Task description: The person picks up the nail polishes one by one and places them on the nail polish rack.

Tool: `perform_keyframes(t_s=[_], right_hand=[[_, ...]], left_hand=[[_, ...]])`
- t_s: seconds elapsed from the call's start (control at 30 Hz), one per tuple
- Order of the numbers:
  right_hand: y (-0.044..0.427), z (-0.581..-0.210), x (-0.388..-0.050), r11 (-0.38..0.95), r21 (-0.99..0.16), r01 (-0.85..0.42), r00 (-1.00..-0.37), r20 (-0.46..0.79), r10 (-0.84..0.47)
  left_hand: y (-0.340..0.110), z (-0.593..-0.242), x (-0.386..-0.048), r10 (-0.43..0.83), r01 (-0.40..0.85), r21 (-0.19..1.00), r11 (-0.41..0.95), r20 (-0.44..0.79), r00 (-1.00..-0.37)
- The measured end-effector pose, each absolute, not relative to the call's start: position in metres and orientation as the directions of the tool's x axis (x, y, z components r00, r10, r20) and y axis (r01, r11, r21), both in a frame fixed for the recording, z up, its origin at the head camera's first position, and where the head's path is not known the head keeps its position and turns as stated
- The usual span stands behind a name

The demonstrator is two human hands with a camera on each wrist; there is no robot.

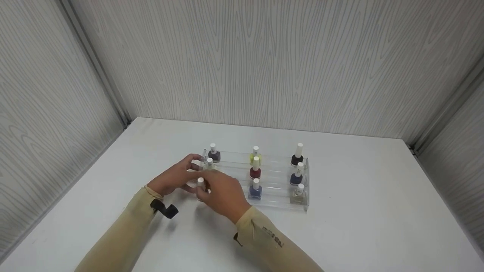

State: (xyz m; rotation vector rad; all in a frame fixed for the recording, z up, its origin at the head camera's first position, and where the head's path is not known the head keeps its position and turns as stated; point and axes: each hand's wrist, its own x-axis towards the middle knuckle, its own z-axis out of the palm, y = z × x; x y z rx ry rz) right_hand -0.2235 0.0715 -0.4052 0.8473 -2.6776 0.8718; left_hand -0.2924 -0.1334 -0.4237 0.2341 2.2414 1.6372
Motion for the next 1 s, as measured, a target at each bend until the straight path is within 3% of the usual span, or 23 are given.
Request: perform_keyframes(t_s=[0.5,1.0], right_hand=[[0.104,-0.403,-0.248,0.663,-0.628,-0.407,-0.913,0.265,-0.309],[0.094,-0.410,-0.257,0.641,-0.633,-0.434,-0.897,0.234,-0.376]], left_hand=[[-0.131,-0.423,-0.291,0.319,-0.083,0.940,0.330,-0.194,-0.928],[-0.132,-0.425,-0.292,0.316,-0.079,0.936,0.342,-0.194,-0.929]])
